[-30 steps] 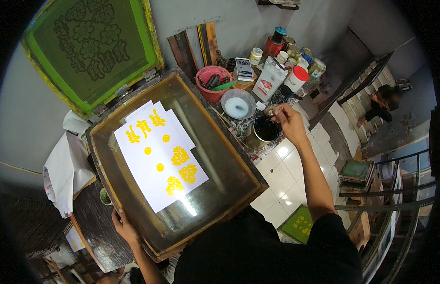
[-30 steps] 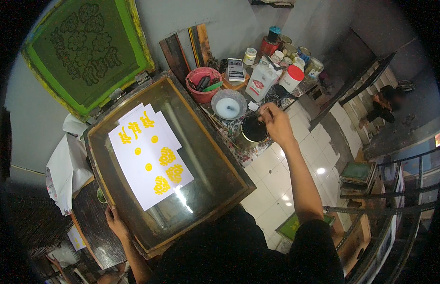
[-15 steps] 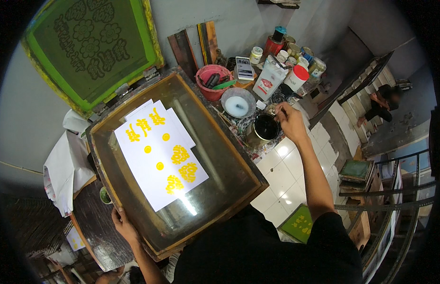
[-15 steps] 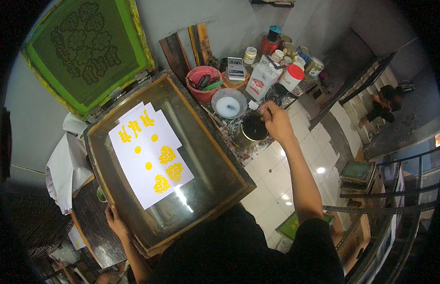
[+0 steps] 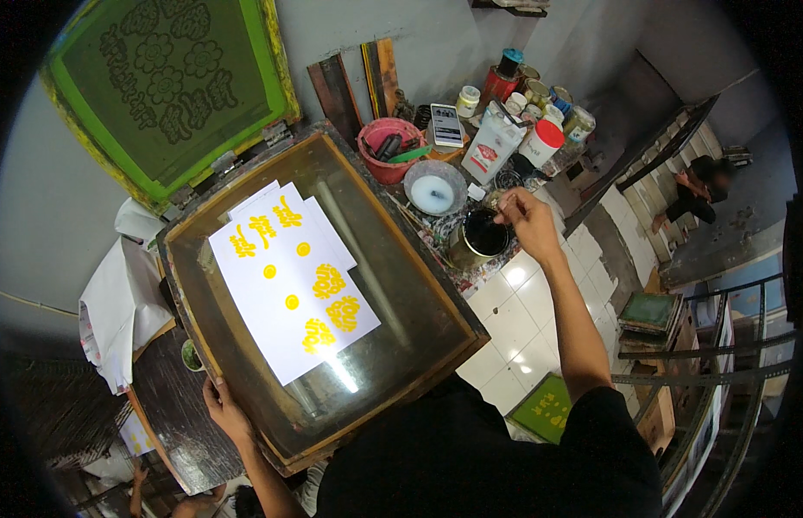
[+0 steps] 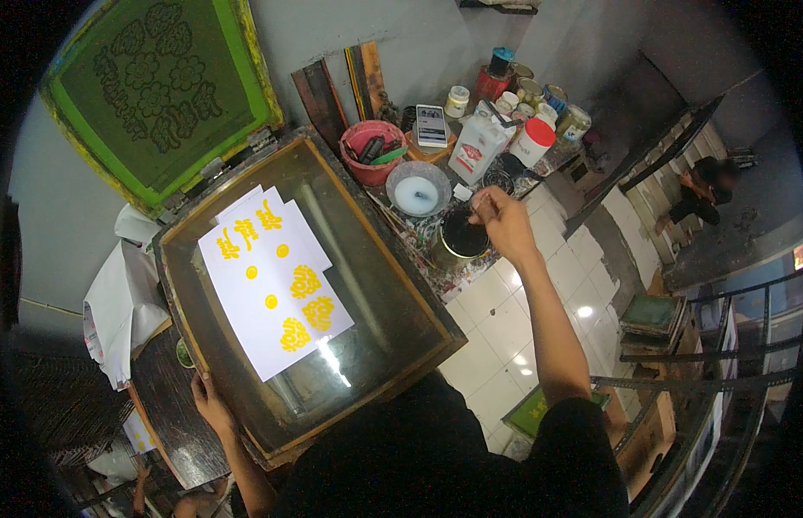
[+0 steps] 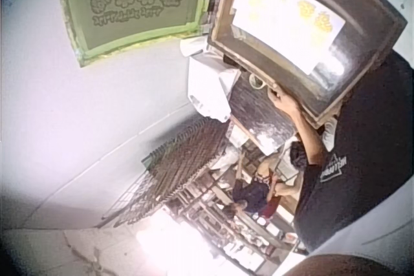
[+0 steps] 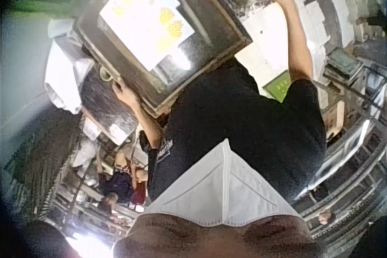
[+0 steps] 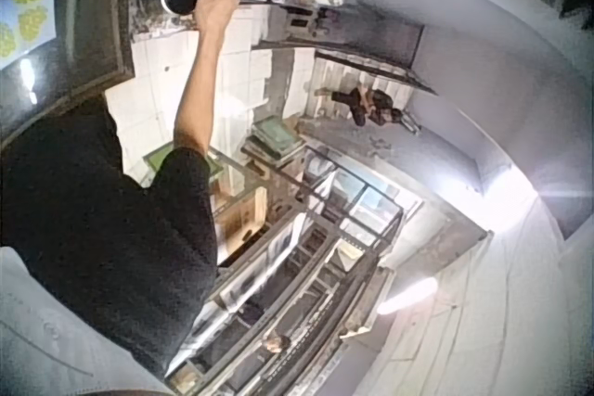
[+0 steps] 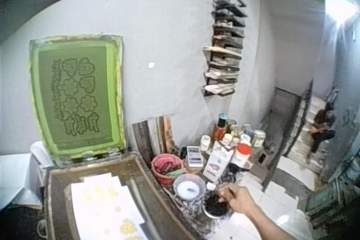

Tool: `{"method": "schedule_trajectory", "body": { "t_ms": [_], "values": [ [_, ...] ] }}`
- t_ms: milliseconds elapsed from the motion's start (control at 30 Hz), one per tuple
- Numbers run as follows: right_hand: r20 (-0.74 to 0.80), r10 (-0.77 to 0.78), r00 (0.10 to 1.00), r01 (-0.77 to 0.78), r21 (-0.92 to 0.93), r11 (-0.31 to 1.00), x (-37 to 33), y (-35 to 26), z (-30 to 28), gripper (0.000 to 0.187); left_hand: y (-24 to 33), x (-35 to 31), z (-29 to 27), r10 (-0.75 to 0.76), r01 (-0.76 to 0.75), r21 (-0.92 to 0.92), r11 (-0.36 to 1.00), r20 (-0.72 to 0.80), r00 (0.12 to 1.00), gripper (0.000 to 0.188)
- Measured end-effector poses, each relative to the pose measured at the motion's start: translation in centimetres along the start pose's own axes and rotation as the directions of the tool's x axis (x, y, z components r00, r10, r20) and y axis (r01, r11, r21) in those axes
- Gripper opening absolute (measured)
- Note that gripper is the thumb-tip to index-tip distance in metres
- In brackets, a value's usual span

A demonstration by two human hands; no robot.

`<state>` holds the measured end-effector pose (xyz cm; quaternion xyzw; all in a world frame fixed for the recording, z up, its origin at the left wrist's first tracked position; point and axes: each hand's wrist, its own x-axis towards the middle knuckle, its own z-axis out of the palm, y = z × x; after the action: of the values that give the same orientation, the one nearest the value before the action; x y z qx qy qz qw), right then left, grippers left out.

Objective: The person mixes screen printing ink by pouring a clear liquid into a container of dark ink, stirring it with a stick, and then pouring the mixture onto a screen printing frame.

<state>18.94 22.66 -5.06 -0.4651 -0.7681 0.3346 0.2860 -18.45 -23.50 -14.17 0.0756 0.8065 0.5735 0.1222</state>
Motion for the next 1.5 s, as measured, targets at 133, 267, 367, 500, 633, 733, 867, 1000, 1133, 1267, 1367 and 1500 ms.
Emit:
{"method": "schedule_trajectory", "body": {
  "t_ms": [133, 267, 367, 500, 633, 733, 867, 1000, 1133, 1267, 1367, 1500],
  "values": [
    [-0.007, -0.025, 1.000, 0.024, -0.047, 0.999, 0.0, -0.2, 0.2, 0.010, -0.8, 0.4, -0.4, 0.034, -0.033, 0.040, 0.999, -0.009, 0.999, 0.055],
    [-0.065, -0.063, 0.996, 0.063, 0.001, 0.998, 0.2, 0.1, 0.7, 0.011, -1.0, 0.5, -0.5, 0.030, -0.030, 0.000, 1.000, 0.009, 1.000, 0.054],
    [0.034, 0.022, 0.999, -0.019, -0.086, 0.996, 0.0, -0.5, 0.2, 0.010, -0.9, 0.4, -0.4, 0.030, -0.030, 0.001, 1.000, 0.008, 1.000, 0.053],
    [-0.026, -0.034, 0.999, 0.034, 0.013, 0.999, 0.3, 0.3, 0.8, 0.011, -1.0, 0.5, -0.4, 0.035, -0.035, 0.017, 0.999, 0.001, 0.999, 0.053],
    [-0.048, -0.023, 0.999, 0.027, 0.093, 0.995, 0.2, 1.0, 0.9, 0.012, -0.5, 0.4, -0.3, 0.023, -0.023, 0.009, 1.000, 0.007, 1.000, 0.054],
    [-0.046, 0.063, 0.997, -0.051, 0.235, 0.971, -0.2, 1.5, 0.5, 0.012, -1.0, 0.4, -0.5, 0.023, -0.023, -0.010, 1.000, 0.011, 1.000, 0.055],
    [-0.166, 0.030, 0.986, 0.011, 0.241, 0.971, -0.5, 2.6, 0.5, 0.012, -0.4, 0.2, -0.2, 0.014, -0.014, 0.009, 1.000, 0.007, 1.000, 0.056],
    [-0.085, 0.094, 0.992, -0.062, 0.320, 0.946, -0.8, 3.3, 0.0, 0.012, -0.6, 0.4, -0.4, 0.015, -0.015, 0.015, 1.000, 0.010, 1.000, 0.058],
    [-0.086, 0.116, 0.990, -0.082, 0.327, 0.941, -1.2, 3.9, -0.1, 0.011, -0.5, 0.4, -0.5, 0.029, -0.029, 0.056, 0.998, 0.011, 1.000, 0.059],
    [-0.285, 0.042, 0.958, 0.022, 0.218, 0.976, -1.4, 3.8, 0.1, 0.011, -0.3, 0.2, -0.1, 0.028, -0.027, 0.063, 0.998, -0.007, 1.000, 0.058],
    [-0.034, 0.113, 0.993, -0.099, 0.279, 0.955, -0.9, 3.1, -0.5, 0.011, -0.2, 0.1, -0.2, 0.028, -0.027, 0.046, 0.999, -0.004, 1.000, 0.056],
    [-0.137, 0.019, 0.990, -0.013, 0.045, 0.999, -0.7, 1.6, -0.5, 0.010, -0.1, 0.0, -0.2, 0.029, -0.029, 0.012, 1.000, 0.007, 1.000, 0.054]
  ]
}}
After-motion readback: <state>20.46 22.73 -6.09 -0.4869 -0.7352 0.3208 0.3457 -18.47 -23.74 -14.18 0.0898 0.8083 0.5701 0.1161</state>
